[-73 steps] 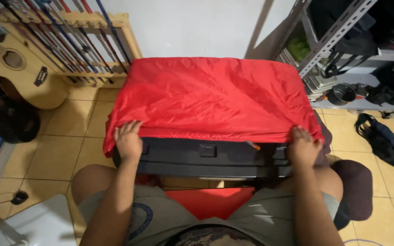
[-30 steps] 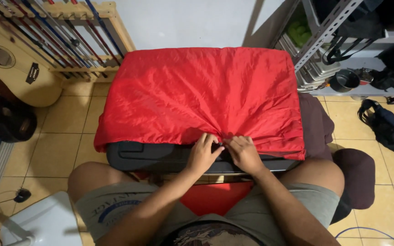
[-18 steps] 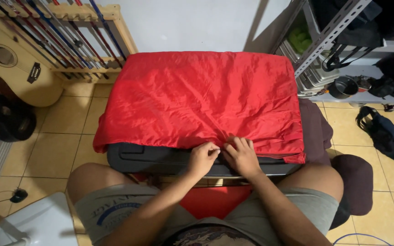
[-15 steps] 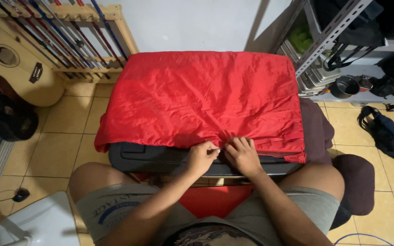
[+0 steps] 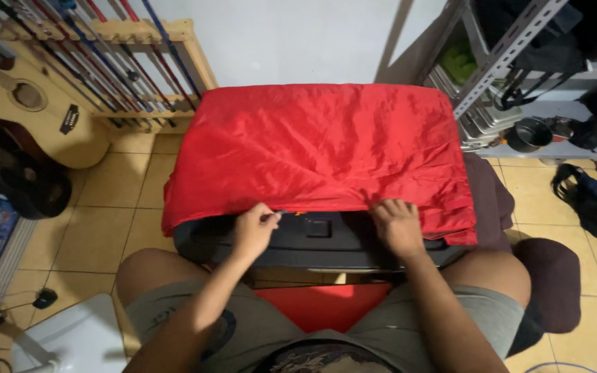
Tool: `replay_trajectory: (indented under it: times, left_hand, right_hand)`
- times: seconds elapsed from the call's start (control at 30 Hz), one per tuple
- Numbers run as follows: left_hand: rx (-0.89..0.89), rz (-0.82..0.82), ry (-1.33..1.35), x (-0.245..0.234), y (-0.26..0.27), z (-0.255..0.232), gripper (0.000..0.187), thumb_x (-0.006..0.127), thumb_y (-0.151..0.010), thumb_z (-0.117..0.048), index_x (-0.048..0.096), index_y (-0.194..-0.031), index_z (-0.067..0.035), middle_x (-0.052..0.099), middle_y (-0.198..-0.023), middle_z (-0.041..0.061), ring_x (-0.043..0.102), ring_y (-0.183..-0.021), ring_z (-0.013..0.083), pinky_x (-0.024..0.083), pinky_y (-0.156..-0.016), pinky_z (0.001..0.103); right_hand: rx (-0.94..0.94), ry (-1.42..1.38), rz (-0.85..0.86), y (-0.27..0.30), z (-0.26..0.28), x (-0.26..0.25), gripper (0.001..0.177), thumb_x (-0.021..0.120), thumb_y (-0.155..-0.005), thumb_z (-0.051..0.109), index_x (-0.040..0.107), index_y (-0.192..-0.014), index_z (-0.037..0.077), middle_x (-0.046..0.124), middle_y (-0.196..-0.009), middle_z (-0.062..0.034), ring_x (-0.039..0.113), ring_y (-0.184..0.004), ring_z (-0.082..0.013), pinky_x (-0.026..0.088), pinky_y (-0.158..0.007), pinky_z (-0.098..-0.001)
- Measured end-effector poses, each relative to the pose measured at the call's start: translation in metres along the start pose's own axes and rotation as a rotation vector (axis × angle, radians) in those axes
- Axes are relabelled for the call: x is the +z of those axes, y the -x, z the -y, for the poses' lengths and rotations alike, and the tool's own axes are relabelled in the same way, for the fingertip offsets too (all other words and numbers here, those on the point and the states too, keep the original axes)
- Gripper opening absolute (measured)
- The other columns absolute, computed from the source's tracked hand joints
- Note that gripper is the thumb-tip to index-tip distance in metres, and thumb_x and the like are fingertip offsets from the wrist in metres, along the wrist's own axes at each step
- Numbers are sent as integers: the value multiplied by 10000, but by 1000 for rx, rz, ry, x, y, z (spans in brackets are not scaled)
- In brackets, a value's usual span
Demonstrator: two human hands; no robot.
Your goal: The person unfolds a red sleeping bag on a black bin, smooths the material by hand, and then stretches a maroon fabric cover over the bin.
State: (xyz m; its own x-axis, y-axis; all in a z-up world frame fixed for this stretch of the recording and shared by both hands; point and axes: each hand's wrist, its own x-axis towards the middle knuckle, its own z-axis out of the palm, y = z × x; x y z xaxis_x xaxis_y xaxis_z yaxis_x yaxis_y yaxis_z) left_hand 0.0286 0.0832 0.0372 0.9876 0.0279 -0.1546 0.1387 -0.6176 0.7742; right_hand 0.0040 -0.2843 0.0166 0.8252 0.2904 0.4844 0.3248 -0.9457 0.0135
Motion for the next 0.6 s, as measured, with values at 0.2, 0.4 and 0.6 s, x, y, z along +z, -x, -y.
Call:
replay_trajectory:
  times: [0.2,0.4,0.6]
  left_hand:
    - [110,-32,-92,-53,24,-2,140,672,-979,-216,764,-1067,-156,794,-990,102,760,-963,299,636,-790,400]
    - [-175,-176,-538,-61,23,50,886,778,-869,-236,285,-1604,-227,662,-1262,238,673,-1162,430,591,-916,569]
    - [-186,-354,-572,-76,-6,69,531,670,-980,-311,541,-1493,-266,712,-1111,184,669,-1122,381,526,-904,515]
  right_hand:
    - [131,43,12,4,-26,6,94,635,-983,318,694,-1026,258,649,-993,35,637,-1023,-209,483,-864,-389]
    - [203,158,-55,10,-42,5,119,641,-1019,374,681,-1011,262,624,-952,47,654,-976,-200,511,-830,-384]
    - [193,428,-200,17,-102,-21,26,685,-1011,282,687,-989,269,595,-883,18,652,-868,-209,517,-740,-373]
